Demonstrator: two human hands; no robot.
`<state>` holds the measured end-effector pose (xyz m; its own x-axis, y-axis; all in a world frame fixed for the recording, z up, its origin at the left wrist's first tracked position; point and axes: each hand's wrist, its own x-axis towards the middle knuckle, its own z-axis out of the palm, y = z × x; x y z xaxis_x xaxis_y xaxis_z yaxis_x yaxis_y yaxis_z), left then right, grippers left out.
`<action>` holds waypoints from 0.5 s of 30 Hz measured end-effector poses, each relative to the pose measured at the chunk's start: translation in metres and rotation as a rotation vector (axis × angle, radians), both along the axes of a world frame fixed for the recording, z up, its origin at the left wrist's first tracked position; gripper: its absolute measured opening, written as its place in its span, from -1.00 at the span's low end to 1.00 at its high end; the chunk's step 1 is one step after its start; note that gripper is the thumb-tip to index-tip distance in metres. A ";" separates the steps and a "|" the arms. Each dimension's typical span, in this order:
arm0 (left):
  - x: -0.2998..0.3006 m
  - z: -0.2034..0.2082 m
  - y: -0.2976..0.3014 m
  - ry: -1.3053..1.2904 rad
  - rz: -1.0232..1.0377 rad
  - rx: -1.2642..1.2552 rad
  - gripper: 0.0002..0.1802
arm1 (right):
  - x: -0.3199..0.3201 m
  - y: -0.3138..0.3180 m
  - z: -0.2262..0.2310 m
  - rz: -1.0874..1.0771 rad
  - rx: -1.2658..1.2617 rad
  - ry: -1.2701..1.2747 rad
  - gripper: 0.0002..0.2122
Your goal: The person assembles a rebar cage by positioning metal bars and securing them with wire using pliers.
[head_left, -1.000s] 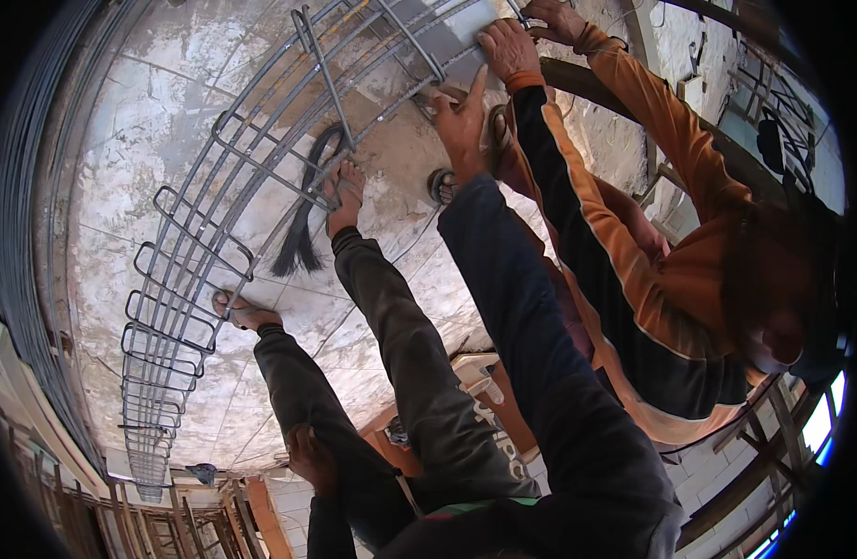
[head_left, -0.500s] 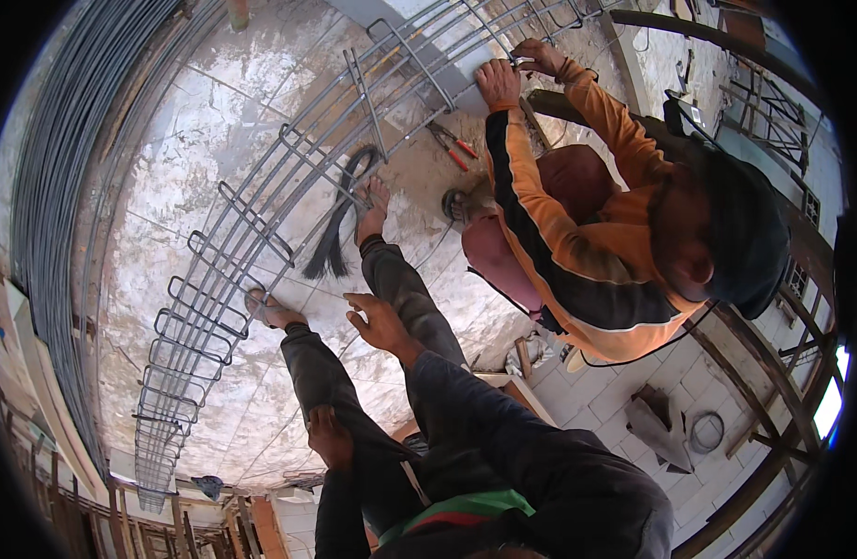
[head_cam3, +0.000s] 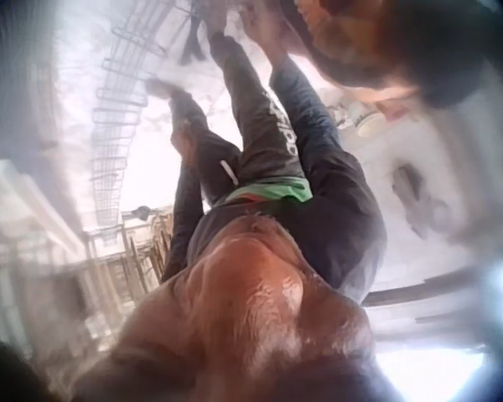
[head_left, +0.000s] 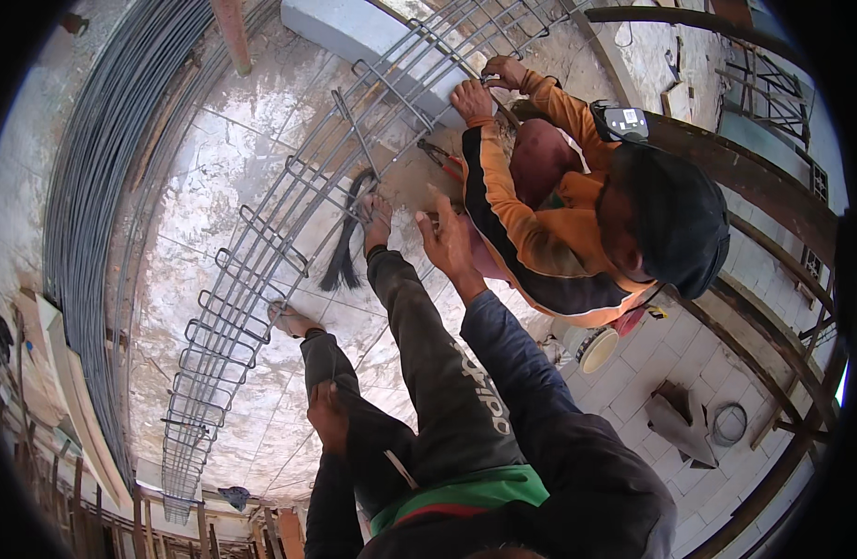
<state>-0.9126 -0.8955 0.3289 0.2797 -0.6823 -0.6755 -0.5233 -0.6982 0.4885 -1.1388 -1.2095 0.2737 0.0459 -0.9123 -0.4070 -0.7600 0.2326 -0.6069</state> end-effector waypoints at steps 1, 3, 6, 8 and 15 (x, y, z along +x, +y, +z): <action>0.000 0.002 -0.014 0.011 0.033 -0.034 -0.77 | -0.002 -0.005 0.003 -0.015 -0.007 -0.014 -0.54; -0.005 0.008 -0.047 0.052 0.072 -0.050 -0.76 | -0.008 -0.011 0.010 0.052 -0.030 0.049 -0.80; -0.013 0.014 -0.082 0.121 0.109 -0.049 -0.72 | -0.015 -0.002 0.017 0.000 0.031 -0.033 -0.82; -0.024 0.030 -0.095 0.192 0.090 0.013 -0.60 | -0.030 0.030 0.027 -0.018 0.190 -0.118 -0.82; -0.021 0.058 -0.043 0.149 -0.251 0.004 -0.76 | -0.089 0.170 0.028 -0.002 0.445 0.141 -0.73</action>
<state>-0.9338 -0.9382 0.3871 0.0006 -0.7148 -0.6994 -0.6026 -0.5584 0.5701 -1.2282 -1.0395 0.3012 -0.0395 -0.6478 -0.7608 -0.8270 0.4486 -0.3389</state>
